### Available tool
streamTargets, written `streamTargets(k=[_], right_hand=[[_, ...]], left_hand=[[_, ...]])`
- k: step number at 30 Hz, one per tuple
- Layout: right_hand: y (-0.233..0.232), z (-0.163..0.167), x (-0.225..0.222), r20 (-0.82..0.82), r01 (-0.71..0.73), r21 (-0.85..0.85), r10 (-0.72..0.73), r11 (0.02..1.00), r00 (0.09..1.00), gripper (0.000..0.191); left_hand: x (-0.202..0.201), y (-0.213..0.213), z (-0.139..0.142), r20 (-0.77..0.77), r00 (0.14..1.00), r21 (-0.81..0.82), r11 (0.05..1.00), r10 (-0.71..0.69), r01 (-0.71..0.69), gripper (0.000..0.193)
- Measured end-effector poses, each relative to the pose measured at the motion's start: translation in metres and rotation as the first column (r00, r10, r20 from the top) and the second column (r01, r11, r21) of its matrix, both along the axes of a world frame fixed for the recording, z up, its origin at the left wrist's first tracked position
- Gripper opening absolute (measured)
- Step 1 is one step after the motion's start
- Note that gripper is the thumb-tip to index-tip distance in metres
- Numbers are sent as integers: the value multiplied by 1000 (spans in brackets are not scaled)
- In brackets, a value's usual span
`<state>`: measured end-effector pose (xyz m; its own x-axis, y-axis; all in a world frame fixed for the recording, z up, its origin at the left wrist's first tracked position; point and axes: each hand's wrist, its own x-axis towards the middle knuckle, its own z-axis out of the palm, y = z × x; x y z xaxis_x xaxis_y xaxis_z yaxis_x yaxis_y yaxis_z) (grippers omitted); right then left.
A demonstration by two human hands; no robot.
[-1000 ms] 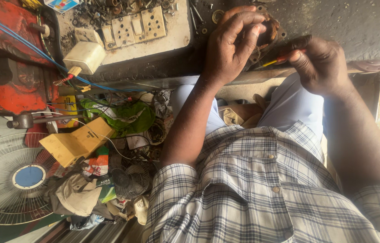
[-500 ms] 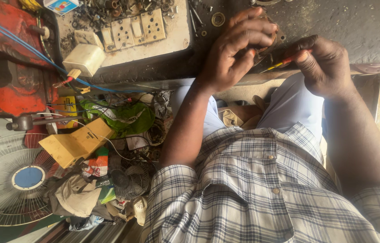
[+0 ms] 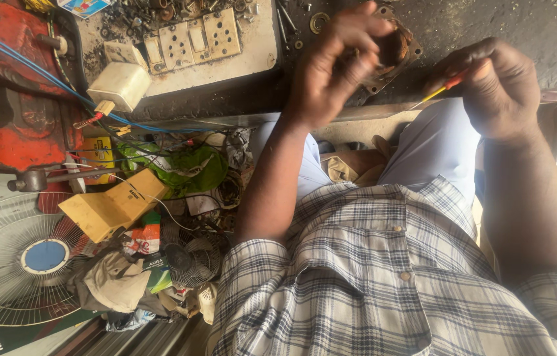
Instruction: The person works at a cluttered workbench, handling a small cylindrical mechanical part. They use a screwdriver to scrape or adjust the interior of the part and later use pliers to manipulate a small component within it.
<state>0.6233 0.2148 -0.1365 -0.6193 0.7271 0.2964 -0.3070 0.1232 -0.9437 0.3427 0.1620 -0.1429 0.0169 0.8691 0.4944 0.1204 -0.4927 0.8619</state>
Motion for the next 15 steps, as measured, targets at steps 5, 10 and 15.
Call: streamTargets(k=[5,10,15], right_hand=[[1,6,2,20,-16,-37,17,999,1000,19],[-7,4,-9,324,62,281,-155,958,933,15],[-17,1,-28,405,-2,697,-391,717,826,13]], left_hand=[[2,-4,-2,257,965,-69,995,-45,65,12],[2,-6,-1,195,981,-99,994,-18,38,15],[5,-6,-2,199,980,-111,994,2,20,15]])
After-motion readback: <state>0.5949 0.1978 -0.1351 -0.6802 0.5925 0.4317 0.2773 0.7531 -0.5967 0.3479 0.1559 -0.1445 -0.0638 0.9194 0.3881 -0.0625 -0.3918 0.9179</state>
